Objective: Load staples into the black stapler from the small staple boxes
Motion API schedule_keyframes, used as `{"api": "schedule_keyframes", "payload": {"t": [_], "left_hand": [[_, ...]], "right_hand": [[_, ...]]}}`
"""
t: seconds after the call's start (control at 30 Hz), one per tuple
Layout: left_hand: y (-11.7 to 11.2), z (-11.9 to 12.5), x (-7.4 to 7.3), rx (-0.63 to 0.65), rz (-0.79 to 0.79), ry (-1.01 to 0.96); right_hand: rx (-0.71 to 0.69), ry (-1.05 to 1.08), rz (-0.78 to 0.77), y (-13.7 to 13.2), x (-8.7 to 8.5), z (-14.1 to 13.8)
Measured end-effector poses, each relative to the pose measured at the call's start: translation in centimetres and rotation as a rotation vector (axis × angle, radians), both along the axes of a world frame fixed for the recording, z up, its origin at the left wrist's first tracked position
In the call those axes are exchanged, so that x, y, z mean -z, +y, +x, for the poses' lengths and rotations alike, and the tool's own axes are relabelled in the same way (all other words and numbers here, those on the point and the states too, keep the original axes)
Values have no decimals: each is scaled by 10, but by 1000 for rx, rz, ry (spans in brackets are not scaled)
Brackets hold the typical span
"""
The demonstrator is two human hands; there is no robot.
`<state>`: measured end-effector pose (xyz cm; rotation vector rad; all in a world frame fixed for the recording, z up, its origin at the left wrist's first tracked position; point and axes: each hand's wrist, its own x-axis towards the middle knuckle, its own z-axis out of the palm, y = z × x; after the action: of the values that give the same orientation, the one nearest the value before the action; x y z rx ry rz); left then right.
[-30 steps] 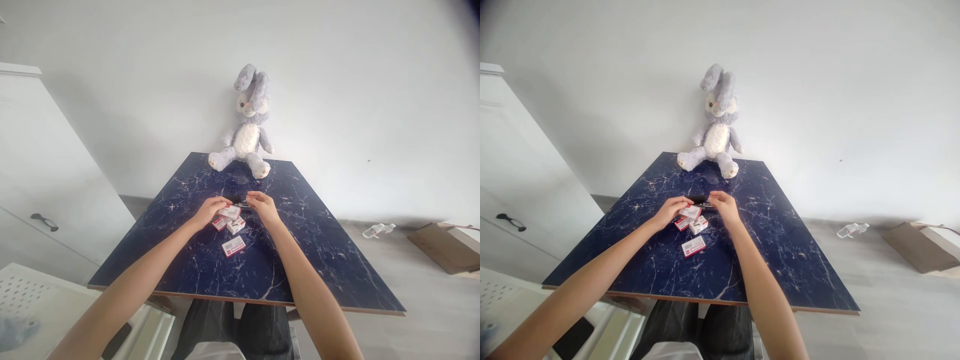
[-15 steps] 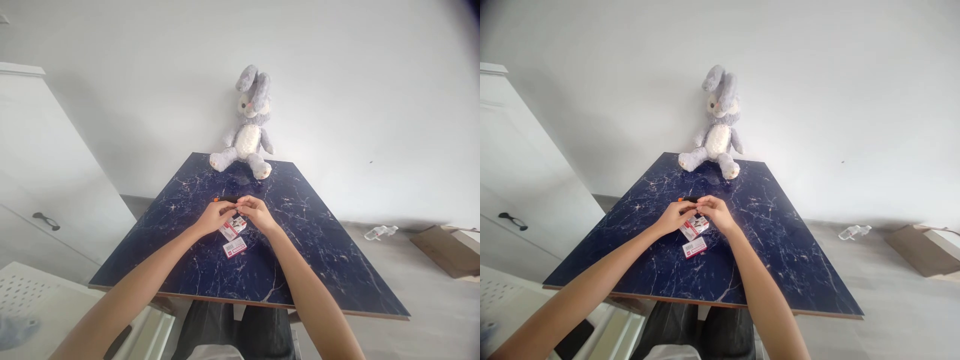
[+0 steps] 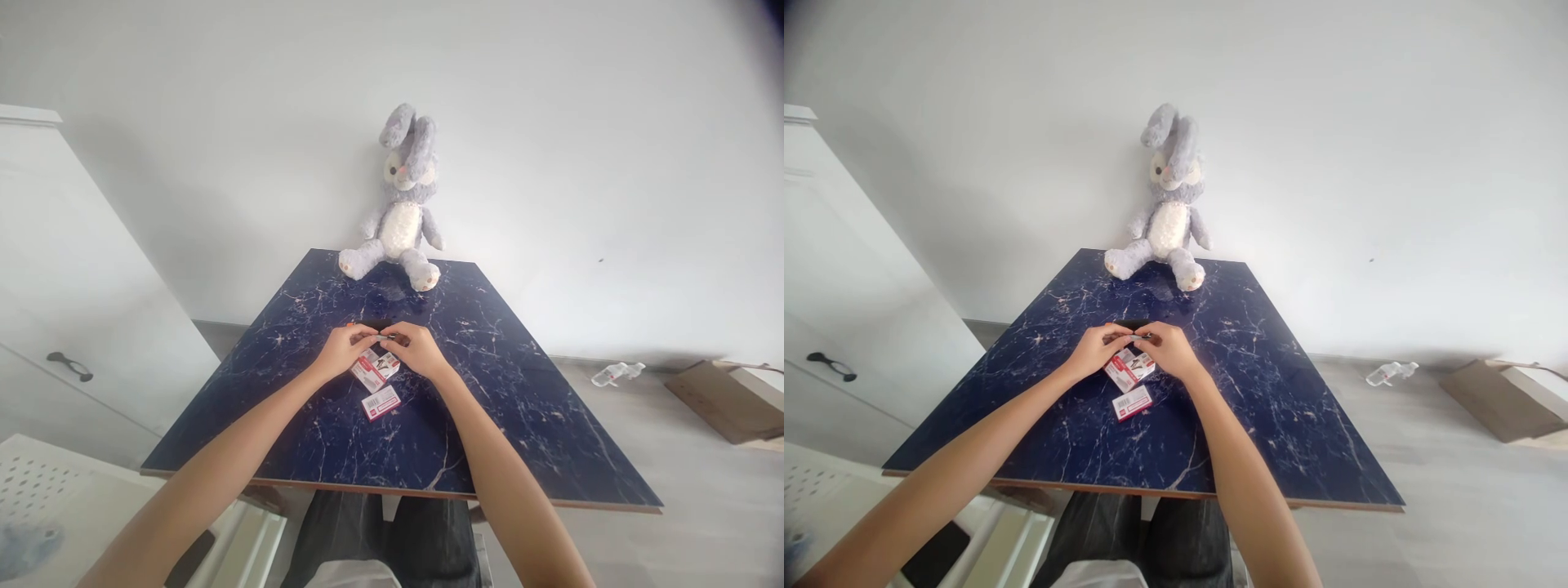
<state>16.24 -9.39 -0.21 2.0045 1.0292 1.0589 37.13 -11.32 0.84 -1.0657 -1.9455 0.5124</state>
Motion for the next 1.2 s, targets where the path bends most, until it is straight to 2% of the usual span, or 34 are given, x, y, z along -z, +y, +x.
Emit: {"api": "schedule_keyframes", "payload": {"t": [0.17, 0.33, 0.4, 0.5, 0.67, 1.0, 1.2], "left_hand": [[3, 0, 2, 1, -79, -102], [12, -7, 1, -183, -47, -215], [16, -10, 3, -251, -60, -231], [22, -12, 7, -299, -65, -252], [25, -15, 8, -346, -42, -281], [28, -17, 14, -368, -31, -255], [30, -18, 17, -372, -32, -250]], "right_hand": [[23, -73, 105, -1, -1, -2], [264, -78, 161, 10, -2, 25], [308, -125, 150, 17, 3, 37], [267, -230, 122, 24, 14, 46], [208, -280, 66, 27, 27, 43], [185, -337, 14, 28, 27, 38], [201, -238, -15, 29, 31, 36]]}}
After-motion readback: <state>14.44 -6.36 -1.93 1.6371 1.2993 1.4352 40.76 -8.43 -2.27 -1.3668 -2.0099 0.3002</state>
